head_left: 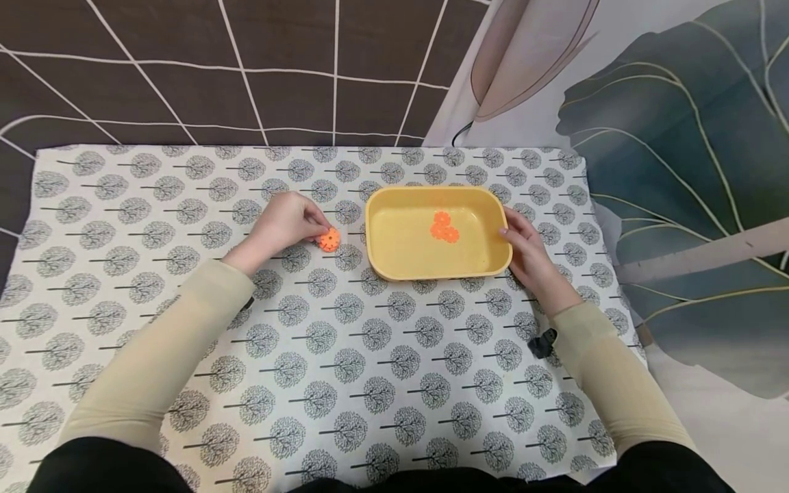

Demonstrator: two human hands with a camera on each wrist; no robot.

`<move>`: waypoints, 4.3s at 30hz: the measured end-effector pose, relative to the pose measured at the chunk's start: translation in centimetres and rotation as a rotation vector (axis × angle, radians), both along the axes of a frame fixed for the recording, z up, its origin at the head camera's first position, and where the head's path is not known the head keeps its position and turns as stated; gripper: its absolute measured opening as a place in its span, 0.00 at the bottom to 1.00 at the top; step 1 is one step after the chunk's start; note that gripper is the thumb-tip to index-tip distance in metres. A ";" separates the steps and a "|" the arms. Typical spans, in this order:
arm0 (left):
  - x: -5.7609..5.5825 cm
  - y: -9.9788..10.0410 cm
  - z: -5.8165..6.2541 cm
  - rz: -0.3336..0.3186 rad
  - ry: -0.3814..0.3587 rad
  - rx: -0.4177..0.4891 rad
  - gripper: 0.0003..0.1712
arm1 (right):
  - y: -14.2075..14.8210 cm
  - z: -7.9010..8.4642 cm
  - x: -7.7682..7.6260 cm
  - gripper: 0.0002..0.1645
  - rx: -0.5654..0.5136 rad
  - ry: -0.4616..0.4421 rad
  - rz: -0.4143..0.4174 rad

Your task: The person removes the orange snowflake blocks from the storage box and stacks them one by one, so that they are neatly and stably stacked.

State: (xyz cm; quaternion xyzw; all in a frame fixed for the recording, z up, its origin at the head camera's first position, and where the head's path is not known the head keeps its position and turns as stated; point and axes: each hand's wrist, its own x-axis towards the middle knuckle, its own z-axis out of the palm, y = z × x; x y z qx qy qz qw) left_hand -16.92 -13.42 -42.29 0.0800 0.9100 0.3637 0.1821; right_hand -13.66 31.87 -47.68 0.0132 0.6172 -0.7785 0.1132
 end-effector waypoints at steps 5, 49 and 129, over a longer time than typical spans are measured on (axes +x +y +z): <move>0.1 0.0 -0.1 -0.015 0.022 -0.020 0.05 | 0.0 -0.1 0.0 0.28 0.016 0.003 -0.001; 0.3 -0.4 -0.4 -0.013 0.079 -0.004 0.06 | -0.1 -0.2 -0.1 0.26 0.001 -0.001 -0.010; -3.7 18.6 -3.0 -0.495 0.226 0.045 0.18 | 0.1 0.0 -0.1 0.26 0.042 -0.034 -0.016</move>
